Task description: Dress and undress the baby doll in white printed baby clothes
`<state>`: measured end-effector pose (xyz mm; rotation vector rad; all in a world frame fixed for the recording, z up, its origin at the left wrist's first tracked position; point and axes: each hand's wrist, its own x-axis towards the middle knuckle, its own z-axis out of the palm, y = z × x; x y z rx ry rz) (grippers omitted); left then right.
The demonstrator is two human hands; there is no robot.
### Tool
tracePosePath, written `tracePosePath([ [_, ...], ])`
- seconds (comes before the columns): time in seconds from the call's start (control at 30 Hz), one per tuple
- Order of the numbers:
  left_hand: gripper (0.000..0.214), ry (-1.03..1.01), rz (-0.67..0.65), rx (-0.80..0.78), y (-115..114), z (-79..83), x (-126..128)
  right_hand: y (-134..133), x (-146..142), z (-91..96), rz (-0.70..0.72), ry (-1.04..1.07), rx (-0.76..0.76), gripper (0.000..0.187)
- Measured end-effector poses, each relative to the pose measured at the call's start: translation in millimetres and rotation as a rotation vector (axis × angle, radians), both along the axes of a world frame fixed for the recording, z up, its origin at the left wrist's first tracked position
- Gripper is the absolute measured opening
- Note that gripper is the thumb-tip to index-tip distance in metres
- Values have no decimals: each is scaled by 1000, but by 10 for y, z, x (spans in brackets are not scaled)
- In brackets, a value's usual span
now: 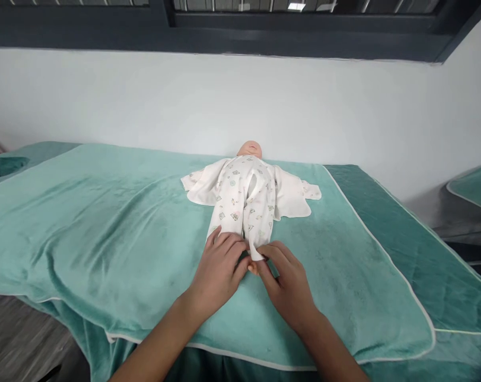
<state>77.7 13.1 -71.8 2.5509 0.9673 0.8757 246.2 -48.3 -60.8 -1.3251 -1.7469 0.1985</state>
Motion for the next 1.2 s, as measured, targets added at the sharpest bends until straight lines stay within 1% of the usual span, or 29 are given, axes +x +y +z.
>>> tracePosePath([
  [0.07, 8, -55, -2, -70, -26, 1, 26, 3, 4, 24, -21, 72, -16, 10],
  [0.2, 12, -178, 44, -230, -56, 41, 67, 36, -20, 100, -69, 230, -55, 10],
  [0.3, 7, -195, 64, -270, -57, 88, 111, 66, -59, 160, -83, 261, -69, 13],
  [0.37, 6, -189, 92, -231, -52, 103, 139, 69, -68, 164, -46, 214, -75, 14],
  [0.47, 10, -184, 129, -120, -52, 74, 140, 36, -22, 99, 11, 84, -56, 13],
  [0.57, 14, -191, 150, 13, -80, -4, 78, -25, 72, -24, -7, -63, -29, 10],
  [0.63, 21, -174, 177, 127, -115, -59, 20, -71, 124, -101, -16, -141, -38, 11],
  [0.73, 30, -102, 194, 280, -178, -111, -53, -141, 147, -157, -13, -162, -76, 16],
  [0.83, 31, -79, 169, 319, -248, -123, -92, -199, 137, -144, 9, -103, -82, 18],
  [0.9, 30, -84, 127, 303, -290, -118, -115, -222, 149, -129, 28, -82, -91, 18],
  [0.97, 28, -92, 57, 262, -306, -110, -155, -230, 189, -123, 51, -106, -138, 15],
  [1.03, 27, -120, -10, 206, -263, -111, -224, -219, 252, -124, 92, -141, -207, 9],
  [1.07, 25, -146, -10, 184, -207, -119, -269, -201, 289, -125, 115, -147, -240, 9],
  [1.1, 23, -173, 23, 170, -126, -133, -317, -172, 329, -126, 129, -141, -261, 11],
  [1.13, 22, -191, 84, 157, -18, -153, -365, -126, 371, -127, 126, -128, -265, 12],
  [1.2, 20, -211, 258, 145, 260, -214, -445, 20, 457, -139, 62, -115, -207, 14],
])
